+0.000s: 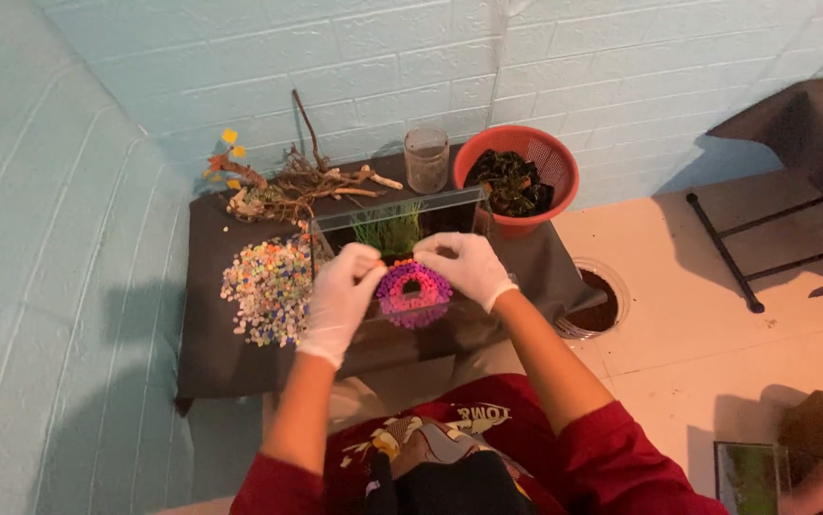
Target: A person wearing white gloves is carefully placing small, multi-colored pebbles into a clear plastic container to create a decorative circular pattern around some artificial grass.
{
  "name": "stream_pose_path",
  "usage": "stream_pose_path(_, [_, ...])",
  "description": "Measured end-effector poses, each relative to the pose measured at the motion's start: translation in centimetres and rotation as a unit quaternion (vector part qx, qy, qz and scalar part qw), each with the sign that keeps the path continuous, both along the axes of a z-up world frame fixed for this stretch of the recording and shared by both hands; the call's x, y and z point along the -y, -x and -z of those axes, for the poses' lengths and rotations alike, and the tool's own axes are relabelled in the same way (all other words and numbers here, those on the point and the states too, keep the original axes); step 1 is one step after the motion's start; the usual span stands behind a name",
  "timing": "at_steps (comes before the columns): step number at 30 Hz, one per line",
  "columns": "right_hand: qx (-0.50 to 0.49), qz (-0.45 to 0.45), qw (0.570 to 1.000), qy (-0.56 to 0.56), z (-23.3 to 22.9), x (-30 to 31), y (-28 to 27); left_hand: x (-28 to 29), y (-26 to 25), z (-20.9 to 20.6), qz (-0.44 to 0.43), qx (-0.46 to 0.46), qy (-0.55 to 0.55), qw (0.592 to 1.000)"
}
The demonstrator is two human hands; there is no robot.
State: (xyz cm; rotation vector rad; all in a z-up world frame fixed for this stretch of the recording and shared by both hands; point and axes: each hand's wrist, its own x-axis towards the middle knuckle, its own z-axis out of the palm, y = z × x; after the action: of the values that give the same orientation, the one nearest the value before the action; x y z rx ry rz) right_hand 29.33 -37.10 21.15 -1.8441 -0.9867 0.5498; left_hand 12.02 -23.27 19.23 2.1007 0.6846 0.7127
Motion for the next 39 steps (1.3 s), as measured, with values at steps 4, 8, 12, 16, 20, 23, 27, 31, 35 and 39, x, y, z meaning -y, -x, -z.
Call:
stream_pose_path(4, [-0.037,-0.024,0.999,-0.019,0.8,0.3,-0.4,1.5,-3.2,2.9,0.02,-0.007,-0.1,0.995])
stream_pose_path(8, [-0.06,-0.041,0.997,-0.022,1.2,0.1,-0.9,1.5,-5.2,3.8,0.015,-0.021,-0.261,0.965])
stream_pose_path(12, [-0.091,-0.071,0.993,0.005,1.3,-0.6,-1.9,0.4,-6.0,4.7,0.0,-0.043,-0.347,0.937])
stream_pose_path(16, [-0.133,-0.093,0.985,0.058,1.5,-2.5,-3.3,-0.1,-4.4,4.5,-0.015,-0.028,-0.359,0.933])
stream_pose_path(20, [0.102,-0.105,0.957,0.251,7.0,-6.6,-7.3,-0.5,0.2,2.6,-0.094,-0.001,-0.361,0.928])
stream_pose_path(23, [0.23,-0.129,0.896,0.356,12.8,-10.4,-10.3,-1.3,2.3,2.0,-0.16,-0.056,-0.329,0.929])
stream_pose_path(27, [0.287,-0.171,0.823,0.458,18.5,-13.8,-13.0,-1.2,2.4,1.6,-0.195,-0.185,-0.31,0.912])
stream_pose_path(31, [0.29,-0.186,0.81,0.475,24.1,-15.8,-14.6,-1.8,2.4,1.5,-0.186,-0.197,-0.28,0.921])
stream_pose_path(35, [0.282,-0.197,0.792,0.504,23.1,-14.7,-13.8,-1.9,2.5,1.6,-0.178,-0.173,-0.279,0.928])
stream_pose_path(39, [0.278,-0.209,0.792,0.502,21.5,-14.6,-12.6,-2.1,2.2,2.2,-0.183,-0.153,-0.29,0.927])
